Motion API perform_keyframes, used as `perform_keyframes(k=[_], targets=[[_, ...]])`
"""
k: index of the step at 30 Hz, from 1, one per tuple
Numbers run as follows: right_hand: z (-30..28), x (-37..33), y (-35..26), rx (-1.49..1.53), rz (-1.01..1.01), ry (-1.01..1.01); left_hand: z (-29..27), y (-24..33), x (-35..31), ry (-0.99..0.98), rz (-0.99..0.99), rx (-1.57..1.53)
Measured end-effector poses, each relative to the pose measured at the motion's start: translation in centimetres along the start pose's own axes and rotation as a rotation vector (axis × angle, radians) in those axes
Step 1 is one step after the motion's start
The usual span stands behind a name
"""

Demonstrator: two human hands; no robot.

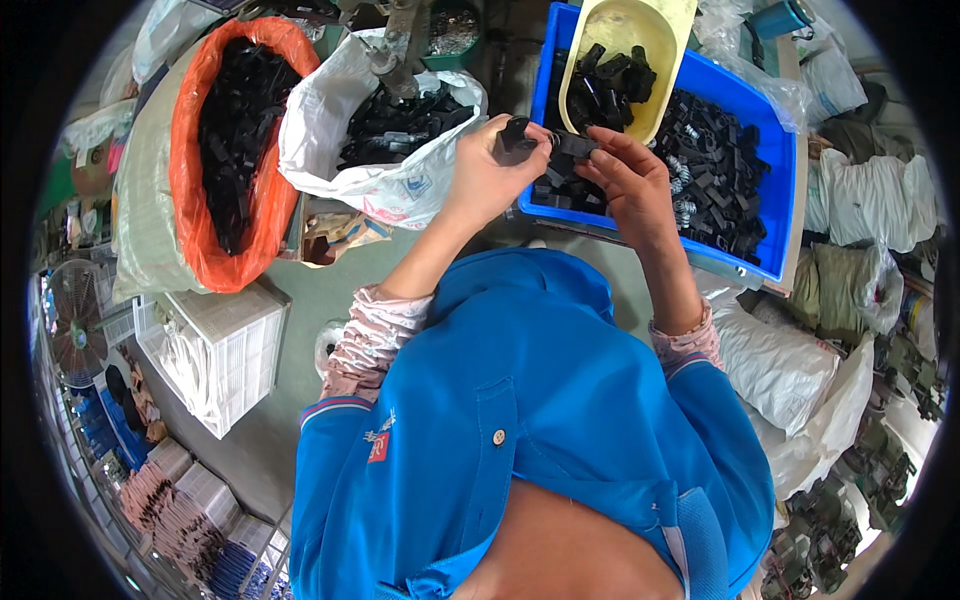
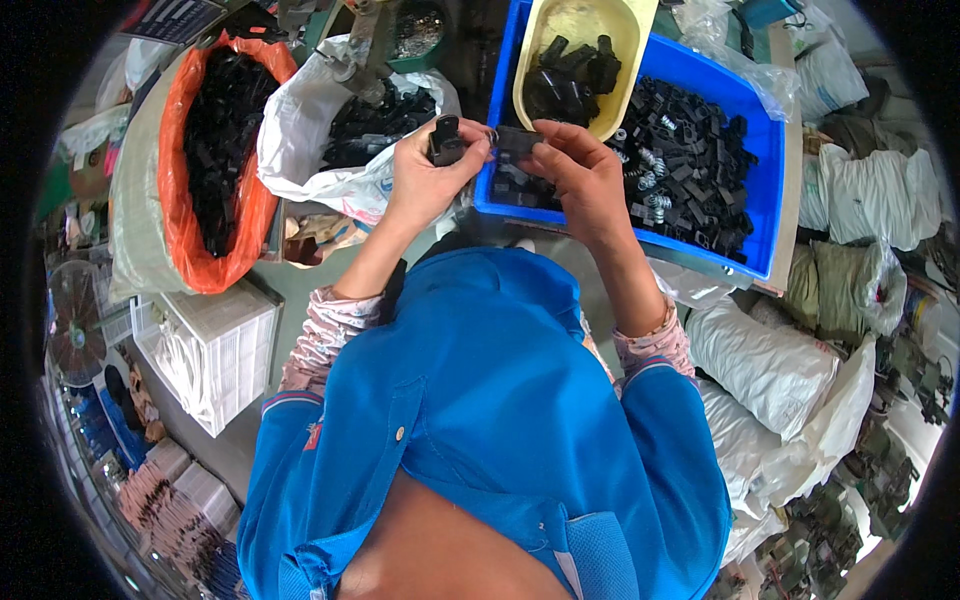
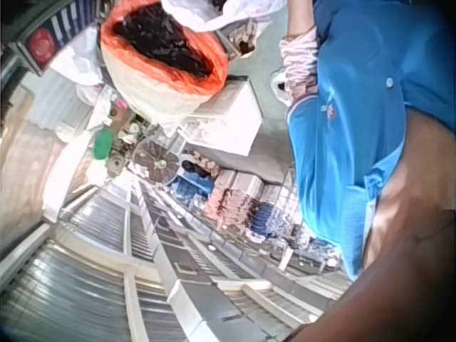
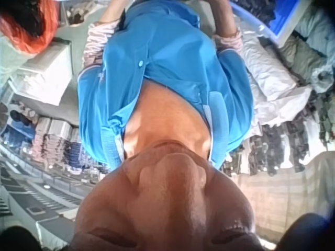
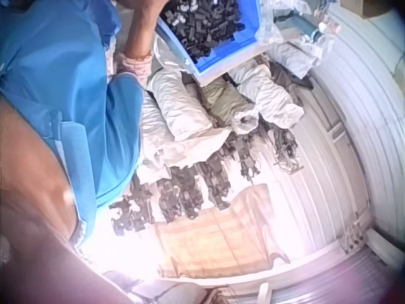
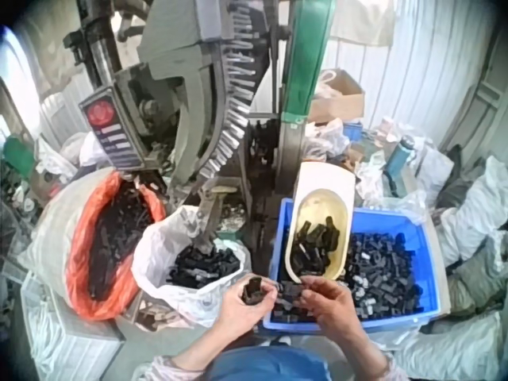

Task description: The person repeatedly picks small black plastic components from a blue bin and a yellow scoop, joins them by hand, and places the assembled units into a white sack. The person also refills the yellow scoop from a large sack and continues the assembly cycle.

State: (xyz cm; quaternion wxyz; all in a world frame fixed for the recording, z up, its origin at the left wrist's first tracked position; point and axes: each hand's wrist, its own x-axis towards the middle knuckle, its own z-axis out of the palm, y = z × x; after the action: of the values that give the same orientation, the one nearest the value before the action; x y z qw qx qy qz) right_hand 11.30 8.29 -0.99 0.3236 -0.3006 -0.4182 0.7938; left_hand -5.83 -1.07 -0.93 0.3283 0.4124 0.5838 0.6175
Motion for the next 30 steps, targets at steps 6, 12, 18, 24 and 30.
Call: perform_keyframes(k=[6, 12, 18, 24, 30], targets=[[-0.2, 0.5, 0.6, 0.008, -0.016, -0.034, -0.2, -0.2, 0.3, 0.089, 0.198, 0.135], [-0.6, 1.2, 0.6, -0.196, -0.088, -0.129, -1.3, -0.6, 0.4, -0.017, -0.195, -0.088], [-1.5, 1.8, 0.5, -0.197, -0.035, -0.134, -1.2, -1.2, 0.7, 0.017, -0.399, -0.36], [-1.9, 1.7, 1.1, -0.285, -0.083, -0.136, -1.3, -0.8, 1.1, -0.002, -0.531, -0.362], [-1.7, 1.8, 0.3, -0.173, 0.052, -0.061, -1.4, -0.9, 1.2, -0.101, -0.594, -0.406]])
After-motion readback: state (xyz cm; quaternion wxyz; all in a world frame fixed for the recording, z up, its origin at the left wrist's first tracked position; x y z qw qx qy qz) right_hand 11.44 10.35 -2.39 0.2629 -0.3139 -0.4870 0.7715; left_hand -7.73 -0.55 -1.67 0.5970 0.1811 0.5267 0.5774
